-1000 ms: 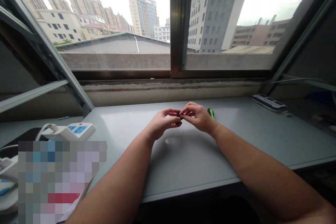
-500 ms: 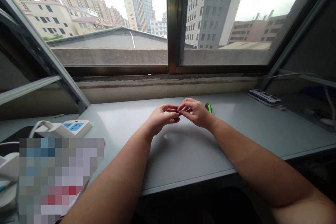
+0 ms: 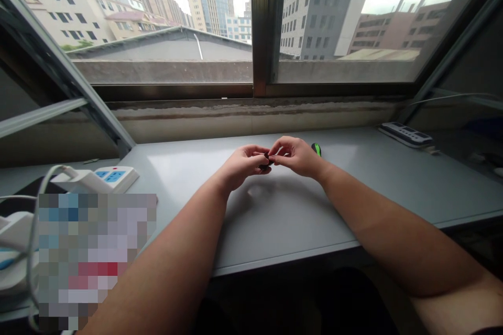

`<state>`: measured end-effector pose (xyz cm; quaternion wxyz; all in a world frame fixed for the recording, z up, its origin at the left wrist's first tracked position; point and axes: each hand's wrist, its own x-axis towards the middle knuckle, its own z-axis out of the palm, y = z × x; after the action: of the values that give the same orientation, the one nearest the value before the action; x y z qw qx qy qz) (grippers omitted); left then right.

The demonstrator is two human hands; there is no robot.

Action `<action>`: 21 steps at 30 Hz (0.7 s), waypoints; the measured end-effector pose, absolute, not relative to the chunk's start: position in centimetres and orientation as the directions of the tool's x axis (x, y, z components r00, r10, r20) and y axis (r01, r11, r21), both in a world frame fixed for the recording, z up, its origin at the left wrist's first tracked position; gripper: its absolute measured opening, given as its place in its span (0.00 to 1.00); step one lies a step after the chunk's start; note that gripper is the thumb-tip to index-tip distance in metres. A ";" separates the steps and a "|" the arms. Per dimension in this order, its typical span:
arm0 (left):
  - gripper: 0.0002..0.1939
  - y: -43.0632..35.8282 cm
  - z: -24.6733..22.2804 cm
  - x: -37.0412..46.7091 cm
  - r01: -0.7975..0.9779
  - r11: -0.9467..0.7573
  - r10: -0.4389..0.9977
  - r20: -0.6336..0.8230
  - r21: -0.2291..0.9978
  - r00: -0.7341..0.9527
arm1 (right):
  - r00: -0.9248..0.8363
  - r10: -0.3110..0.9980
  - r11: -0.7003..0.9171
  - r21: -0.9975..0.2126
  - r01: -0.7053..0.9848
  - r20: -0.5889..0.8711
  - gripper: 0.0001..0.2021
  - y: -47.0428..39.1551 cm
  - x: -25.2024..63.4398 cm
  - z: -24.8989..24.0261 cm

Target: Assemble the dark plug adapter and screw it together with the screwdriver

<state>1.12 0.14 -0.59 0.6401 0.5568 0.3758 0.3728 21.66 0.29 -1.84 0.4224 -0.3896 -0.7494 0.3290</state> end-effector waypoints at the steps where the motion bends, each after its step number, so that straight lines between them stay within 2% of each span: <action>1: 0.17 0.1 -0.6 1.1 -0.053 0.110 0.894 -0.076 0.993 0.442 | -0.350 0.871 0.450 -0.846 0.287 0.345 0.12 0.3 21.7 -1.8; 6: 0.17 0.2 -0.6 0.9 -0.081 0.145 0.876 -0.090 0.986 0.473 | -0.377 0.882 0.366 -0.915 0.173 0.281 0.18 0.4 21.8 -1.7; 10: 0.19 0.4 -0.7 0.8 -0.101 0.158 0.882 -0.094 0.982 0.462 | -0.417 0.872 0.316 -0.945 0.083 0.255 0.19 0.6 22.1 -1.5; 12: 0.20 0.6 -0.8 0.7 -0.098 0.163 0.896 -0.106 0.982 0.431 | -0.412 0.869 0.344 -0.933 0.106 0.274 0.18 0.9 22.7 -1.3; 14: 0.19 0.8 -0.9 0.6 -0.096 0.153 0.911 -0.102 0.984 0.400 | -0.304 0.888 0.423 -0.871 0.248 0.345 0.16 1.3 23.8 -0.9; 16: 0.18 1.0 -1.0 0.4 -0.091 0.140 0.920 -0.095 0.986 0.380 | -0.148 0.883 0.453 -0.727 0.516 0.445 0.12 1.7 25.3 -0.4; 17: 0.18 1.1 -1.0 0.3 -0.085 0.137 0.922 -0.096 0.987 0.375 | -0.099 0.875 0.417 -0.635 0.651 0.473 0.10 1.8 26.1 -0.2; 19: 0.18 1.2 -0.9 0.2 -0.077 0.134 0.927 -0.097 0.988 0.363 | -0.078 0.899 0.305 -0.489 0.818 0.430 0.11 2.0 27.4 0.1; 21: 0.18 1.2 -0.8 0.1 -0.073 0.133 0.932 -0.100 0.988 0.349 | -0.100 0.949 0.226 -0.425 0.877 0.298 0.17 2.0 28.0 0.0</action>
<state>0.12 1.15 -0.77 0.6317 0.5249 0.4092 0.3975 27.99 1.98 -0.03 0.2600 -0.6184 -0.7384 0.0698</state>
